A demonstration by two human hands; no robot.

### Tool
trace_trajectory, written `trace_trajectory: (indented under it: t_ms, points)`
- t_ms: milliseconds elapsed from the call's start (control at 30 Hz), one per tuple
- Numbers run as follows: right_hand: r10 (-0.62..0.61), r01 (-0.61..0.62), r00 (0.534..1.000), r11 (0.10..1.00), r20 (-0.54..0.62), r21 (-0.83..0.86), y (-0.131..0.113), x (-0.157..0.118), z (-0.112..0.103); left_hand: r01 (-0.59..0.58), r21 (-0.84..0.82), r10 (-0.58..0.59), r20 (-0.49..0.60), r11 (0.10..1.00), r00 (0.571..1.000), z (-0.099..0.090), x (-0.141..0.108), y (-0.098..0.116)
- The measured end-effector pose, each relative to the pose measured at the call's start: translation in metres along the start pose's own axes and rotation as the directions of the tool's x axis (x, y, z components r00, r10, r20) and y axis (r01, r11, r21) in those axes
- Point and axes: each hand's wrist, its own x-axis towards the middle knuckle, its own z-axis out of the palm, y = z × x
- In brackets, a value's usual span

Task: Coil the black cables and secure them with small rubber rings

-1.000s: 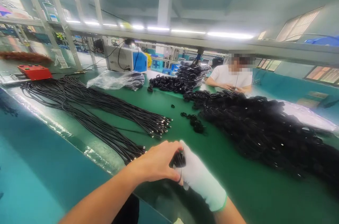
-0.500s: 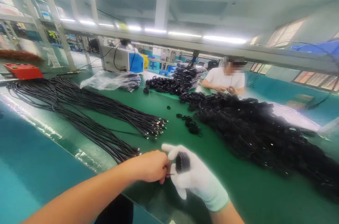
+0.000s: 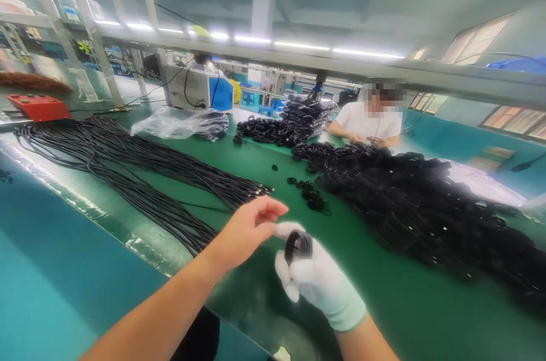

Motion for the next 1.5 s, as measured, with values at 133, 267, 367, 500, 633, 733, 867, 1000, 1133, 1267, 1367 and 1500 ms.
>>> trace_trajectory:
  t_ms: [133,267,367,500,633,733,867,1000,1133,1267,1367,1500]
  points:
    - [0.102,-0.103,0.994,0.995,0.05,0.02,0.007,0.002,-0.004,-0.218,0.384,0.152,0.194,0.897,0.969,0.003,-0.001,0.004]
    - [0.151,-0.139,0.988,0.964,-0.037,0.228,0.008,0.003,-0.003,-0.15,0.485,0.128,0.079,0.861,0.989,0.0,0.006,-0.003]
    - [0.231,-0.213,0.973,0.891,0.003,0.402,0.006,0.006,0.001,-0.154,0.348,0.092,0.188,0.925,0.978,-0.015,0.01,-0.01]
    - [0.306,-0.314,0.948,0.854,0.089,0.414,0.007,0.01,0.002,-0.129,0.054,0.099,0.386,0.99,0.917,-0.028,0.014,-0.016]
    - [0.117,-0.109,0.98,0.992,-0.164,0.058,0.007,0.01,-0.001,-0.062,0.328,0.01,0.157,0.943,0.988,-0.017,0.013,-0.018]
    - [0.07,-0.088,0.979,0.993,-0.192,-0.085,0.003,0.008,-0.003,-0.011,0.398,0.047,-0.081,0.917,0.996,-0.005,0.006,-0.019]
    - [0.091,-0.104,0.986,0.991,-0.136,-0.088,0.0,0.008,-0.001,0.185,0.143,-0.175,-0.075,0.972,0.982,0.005,-0.01,-0.023]
    - [0.067,-0.079,0.994,0.987,-0.089,-0.141,0.001,0.009,0.003,0.238,-0.098,-0.238,0.013,0.966,0.971,0.012,-0.02,-0.029]
    - [0.11,-0.116,0.991,0.989,-0.076,-0.091,0.004,0.007,0.004,0.217,-0.197,-0.203,0.085,0.956,0.975,0.013,-0.02,-0.035]
    - [0.155,-0.157,0.984,0.987,-0.087,-0.02,0.006,0.006,0.003,0.205,-0.038,-0.2,0.103,0.978,0.974,0.007,-0.019,-0.035]
    - [0.174,-0.177,0.978,0.984,-0.113,-0.013,0.005,0.007,0.004,0.077,0.319,-0.045,-0.105,0.945,0.993,0.005,-0.02,-0.032]
    - [0.173,-0.181,0.979,0.981,-0.106,-0.072,0.007,0.008,0.007,-0.13,0.578,0.24,-0.118,0.805,0.964,0.009,-0.019,-0.038]
